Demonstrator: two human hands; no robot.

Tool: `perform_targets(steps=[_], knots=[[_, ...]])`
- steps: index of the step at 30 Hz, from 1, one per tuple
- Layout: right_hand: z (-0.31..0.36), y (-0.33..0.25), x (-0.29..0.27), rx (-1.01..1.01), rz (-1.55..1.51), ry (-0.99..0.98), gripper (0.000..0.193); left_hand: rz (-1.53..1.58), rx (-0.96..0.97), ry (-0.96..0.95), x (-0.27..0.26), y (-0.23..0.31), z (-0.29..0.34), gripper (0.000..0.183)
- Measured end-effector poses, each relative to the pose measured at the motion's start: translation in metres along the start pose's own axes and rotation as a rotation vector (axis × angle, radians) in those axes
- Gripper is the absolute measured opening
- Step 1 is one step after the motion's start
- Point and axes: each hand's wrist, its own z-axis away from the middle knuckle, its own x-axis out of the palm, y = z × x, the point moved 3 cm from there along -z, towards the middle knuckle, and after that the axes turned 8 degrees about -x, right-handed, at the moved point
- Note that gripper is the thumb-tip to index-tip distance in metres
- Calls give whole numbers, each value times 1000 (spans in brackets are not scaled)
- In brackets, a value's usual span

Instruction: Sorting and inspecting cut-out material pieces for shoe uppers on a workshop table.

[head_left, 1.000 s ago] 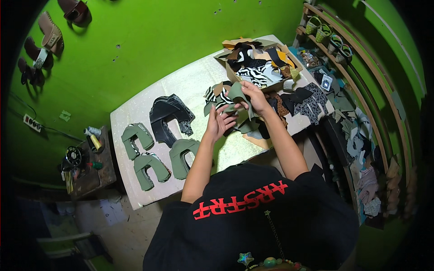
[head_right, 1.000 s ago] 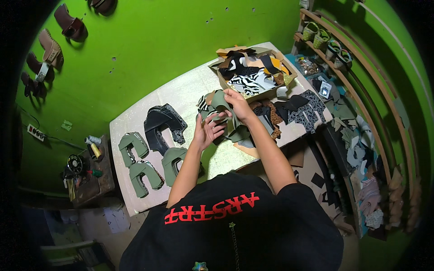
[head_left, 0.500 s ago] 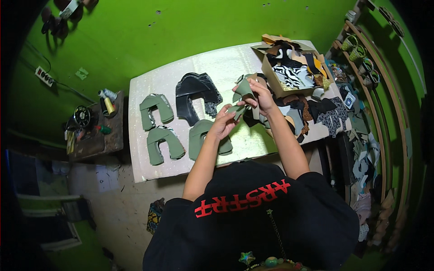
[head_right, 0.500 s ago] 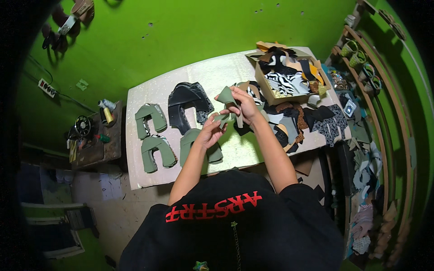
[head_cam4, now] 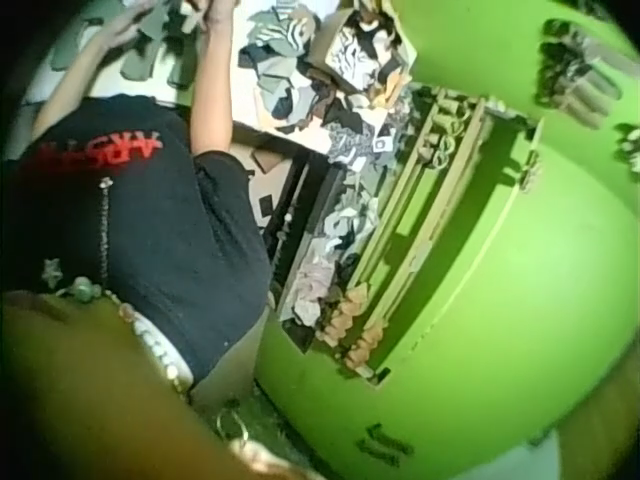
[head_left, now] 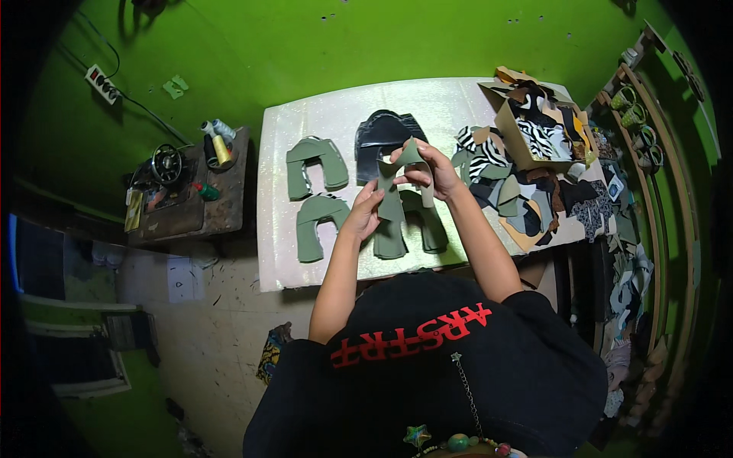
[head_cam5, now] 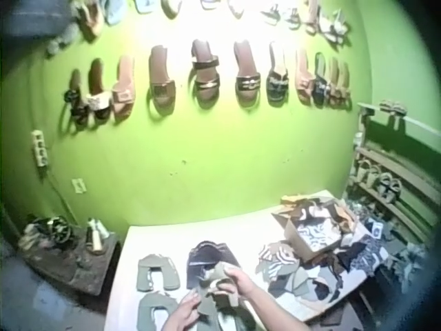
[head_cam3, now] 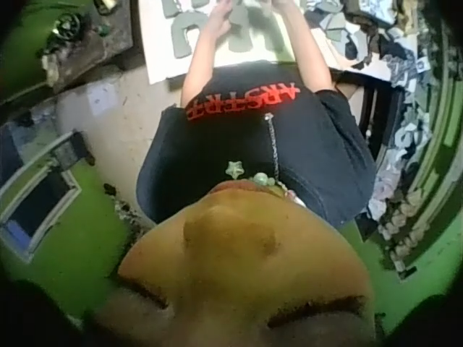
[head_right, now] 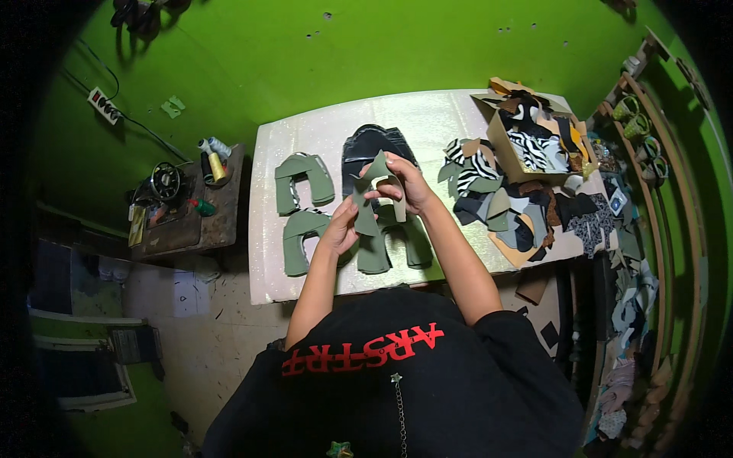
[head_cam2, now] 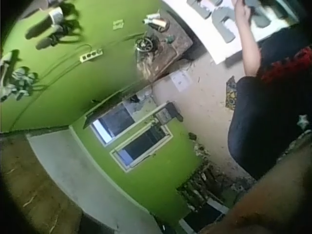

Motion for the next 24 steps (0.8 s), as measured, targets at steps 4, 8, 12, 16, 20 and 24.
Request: perform_targets(steps=[4, 8, 12, 16, 20, 24], knots=[[-14, 31, 11, -8, 4, 16, 22, -85, 13, 45, -30, 19, 24, 23], [-24, 59, 16, 111, 322, 224, 14, -27, 97, 177, -64, 46, 46, 20], [-37, 95, 11, 151, 512, 375, 11, -158, 124, 243, -101, 77, 66, 22], [-61, 128, -11, 111, 711, 349, 11, -221, 159, 378, -133, 99, 73, 19], [-86, 137, -18, 33, 846, 329, 10, -346, 204, 527, -158, 117, 65, 22], [-115, 143, -31, -4, 1121, 377, 12, -420, 252, 638, -177, 131, 52, 24]])
